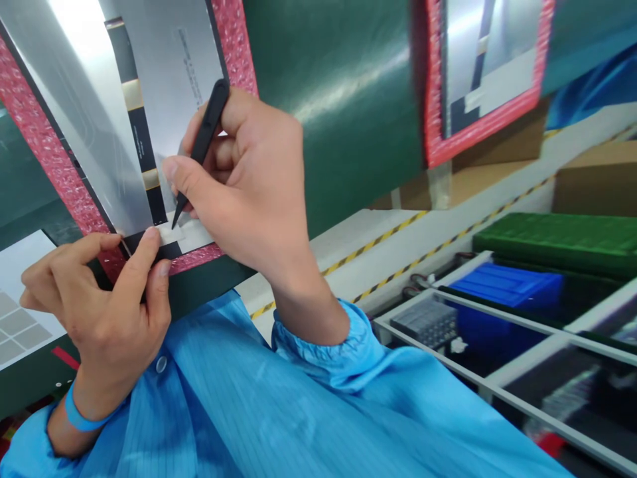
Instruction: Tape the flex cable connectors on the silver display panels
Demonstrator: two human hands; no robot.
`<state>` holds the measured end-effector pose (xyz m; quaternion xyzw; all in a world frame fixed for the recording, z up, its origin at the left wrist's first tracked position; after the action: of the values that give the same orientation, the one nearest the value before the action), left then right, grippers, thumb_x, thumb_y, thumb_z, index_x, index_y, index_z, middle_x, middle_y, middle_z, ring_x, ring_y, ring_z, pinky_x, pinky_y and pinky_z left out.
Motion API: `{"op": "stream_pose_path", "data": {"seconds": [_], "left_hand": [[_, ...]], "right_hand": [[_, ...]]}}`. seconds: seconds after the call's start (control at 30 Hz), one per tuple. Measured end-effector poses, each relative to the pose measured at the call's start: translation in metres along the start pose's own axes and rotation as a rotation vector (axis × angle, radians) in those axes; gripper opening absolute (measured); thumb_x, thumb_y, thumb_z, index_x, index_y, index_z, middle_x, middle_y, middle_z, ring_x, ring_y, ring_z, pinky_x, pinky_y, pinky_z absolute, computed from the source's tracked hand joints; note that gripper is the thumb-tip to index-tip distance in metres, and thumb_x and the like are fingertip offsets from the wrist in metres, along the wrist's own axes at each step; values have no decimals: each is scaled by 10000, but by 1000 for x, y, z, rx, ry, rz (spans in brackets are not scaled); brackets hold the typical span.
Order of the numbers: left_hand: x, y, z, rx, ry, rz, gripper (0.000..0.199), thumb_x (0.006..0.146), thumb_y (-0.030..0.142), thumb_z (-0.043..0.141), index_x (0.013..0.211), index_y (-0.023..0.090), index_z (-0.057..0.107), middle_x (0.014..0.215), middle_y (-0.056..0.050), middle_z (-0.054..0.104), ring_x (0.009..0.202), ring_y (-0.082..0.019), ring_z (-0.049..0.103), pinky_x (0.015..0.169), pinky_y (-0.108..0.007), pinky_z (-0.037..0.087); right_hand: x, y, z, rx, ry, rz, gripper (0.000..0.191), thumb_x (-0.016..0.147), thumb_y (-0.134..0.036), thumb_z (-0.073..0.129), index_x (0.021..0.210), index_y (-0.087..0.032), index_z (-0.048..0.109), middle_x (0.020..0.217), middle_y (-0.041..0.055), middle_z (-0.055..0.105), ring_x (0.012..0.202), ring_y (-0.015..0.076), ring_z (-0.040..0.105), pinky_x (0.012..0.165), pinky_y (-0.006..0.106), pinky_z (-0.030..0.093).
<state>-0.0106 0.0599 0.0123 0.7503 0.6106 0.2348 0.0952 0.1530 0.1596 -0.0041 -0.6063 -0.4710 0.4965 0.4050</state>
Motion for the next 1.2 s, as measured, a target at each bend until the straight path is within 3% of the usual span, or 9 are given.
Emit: {"op": "stream_pose_path", "data": {"seconds": [0.17,0.3,0.4,0.57,0.7,0.87,1.03,1.2], "left_hand": [[0,0,0,12,-3,-5,409,974,206,741,1375,282,763,1295,-190,646,1224,-401,513,1008,-609,365],[0,1,-1,49,4,6,410,960,229,769,1368,268,765,1302,-188,640,1228,-402,509,1002,-587,343],[1,6,3,95,-42,44,443,988,304,770,1428,275,729,1332,-189,627,1252,-402,484,1007,-576,316],[5,17,15,129,-153,86,527,1028,352,744,1543,312,643,1453,-166,584,1290,-381,428,1079,-570,274],[4,15,15,145,-155,33,511,1047,407,710,1549,349,634,1498,-168,530,1322,-402,393,1117,-610,256],[-4,3,2,223,-147,-1,449,1068,433,653,1512,366,665,1542,-189,437,1340,-426,348,1109,-638,259],[-7,4,-1,280,-134,68,497,1063,464,659,1534,307,652,1560,-207,446,1354,-424,355,1123,-623,254],[-1,13,9,326,-115,156,566,1070,498,643,1569,233,622,1583,-226,501,1348,-410,394,1167,-608,215]], "right_hand": [[-3,-4,-6,-37,80,-45,371,802,-533,933,765,-364,605,783,4,704,729,295,702,638,512,609],[-3,-1,-8,1,85,7,352,805,-521,916,765,-377,597,785,10,710,739,324,698,746,588,647],[-5,-4,-8,45,117,-11,354,824,-489,900,762,-367,573,767,4,700,725,306,686,672,525,632],[-7,-4,-9,119,143,-36,294,936,-250,773,745,-365,581,737,-18,673,731,281,720,593,452,588],[-4,8,-11,151,217,-120,265,949,-234,776,807,-377,605,715,-46,684,687,251,720,517,401,556],[4,20,-11,208,257,-270,270,971,-278,827,864,-293,579,699,-69,697,551,134,683,431,268,504],[8,23,-10,246,257,-223,223,932,-129,732,884,-272,569,680,-86,712,523,107,674,416,214,489],[11,22,-5,282,235,-134,173,890,-199,743,863,-248,579,661,-82,709,494,92,652,434,183,526]]}}
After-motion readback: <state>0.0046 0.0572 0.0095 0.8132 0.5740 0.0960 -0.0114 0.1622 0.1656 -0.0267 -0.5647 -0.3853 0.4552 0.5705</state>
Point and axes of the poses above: each hand's wrist, its own x-axis towards the middle knuckle, its own z-axis out of the palm, y = z × x, the point moved 7 cm from there along x, towards the middle knuckle
